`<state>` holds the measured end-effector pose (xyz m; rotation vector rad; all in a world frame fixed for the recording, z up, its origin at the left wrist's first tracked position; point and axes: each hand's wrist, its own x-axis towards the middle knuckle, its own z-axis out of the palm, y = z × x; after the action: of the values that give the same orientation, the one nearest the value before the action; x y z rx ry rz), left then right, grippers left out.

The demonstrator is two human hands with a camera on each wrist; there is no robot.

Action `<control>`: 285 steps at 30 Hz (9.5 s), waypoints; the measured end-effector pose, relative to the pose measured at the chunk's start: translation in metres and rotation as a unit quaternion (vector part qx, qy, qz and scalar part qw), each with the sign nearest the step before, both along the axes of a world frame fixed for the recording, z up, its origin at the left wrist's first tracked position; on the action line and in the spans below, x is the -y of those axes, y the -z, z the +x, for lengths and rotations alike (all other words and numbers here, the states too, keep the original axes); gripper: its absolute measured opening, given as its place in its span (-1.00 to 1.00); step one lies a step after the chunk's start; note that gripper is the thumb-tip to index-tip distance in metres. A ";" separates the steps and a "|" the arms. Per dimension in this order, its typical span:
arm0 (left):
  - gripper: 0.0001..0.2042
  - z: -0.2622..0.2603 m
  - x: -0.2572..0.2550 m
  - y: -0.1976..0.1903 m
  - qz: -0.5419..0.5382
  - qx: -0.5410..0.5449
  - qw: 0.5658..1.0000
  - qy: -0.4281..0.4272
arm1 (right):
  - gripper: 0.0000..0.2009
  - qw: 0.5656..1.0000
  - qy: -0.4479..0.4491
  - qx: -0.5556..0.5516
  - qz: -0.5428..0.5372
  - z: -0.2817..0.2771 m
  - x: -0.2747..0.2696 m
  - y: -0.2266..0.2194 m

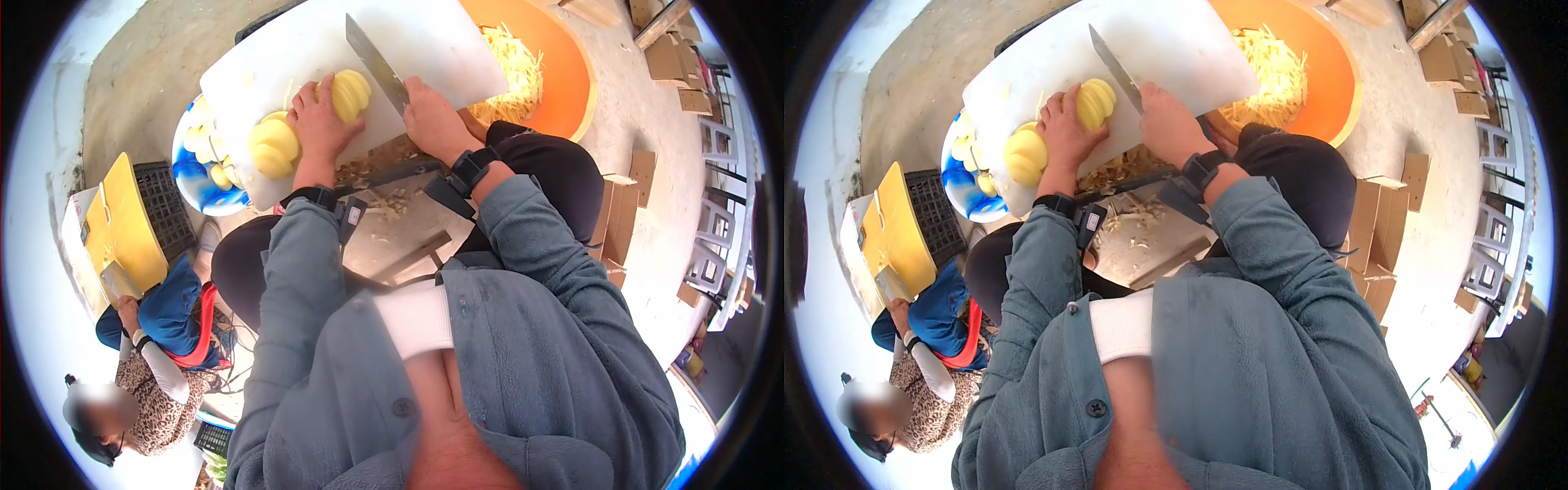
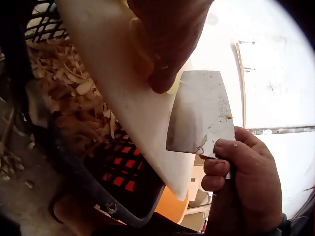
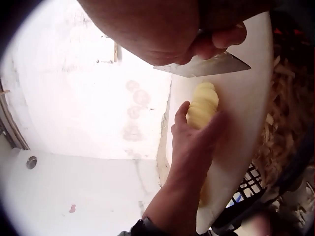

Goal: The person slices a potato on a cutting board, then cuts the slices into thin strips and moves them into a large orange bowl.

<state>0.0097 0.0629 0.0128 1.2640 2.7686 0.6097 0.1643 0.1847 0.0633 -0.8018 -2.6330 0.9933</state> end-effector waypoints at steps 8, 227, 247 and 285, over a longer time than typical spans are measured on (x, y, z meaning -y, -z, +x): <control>-0.13 0.008 -0.009 0.000 0.009 0.010 1.000 0.010 | -0.75 1.000 0.011 -0.021 -0.020 0.003 -0.003 -0.006; -0.84 0.015 -0.026 0.029 0.293 -0.020 0.948 0.122 | -0.78 0.968 -0.158 0.154 0.117 -0.040 -0.021 -0.004; -0.84 0.015 -0.029 0.029 0.303 -0.021 0.945 0.120 | -0.77 0.970 -0.161 0.142 0.114 -0.039 -0.020 -0.009; -0.83 0.014 -0.016 0.028 0.289 -0.014 0.953 0.090 | -0.78 0.974 -0.164 0.115 0.110 -0.042 -0.007 -0.035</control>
<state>0.0240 0.0787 -0.0151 1.5928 2.5327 1.4637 0.1220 0.1919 0.0984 -0.4652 -3.0789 0.6899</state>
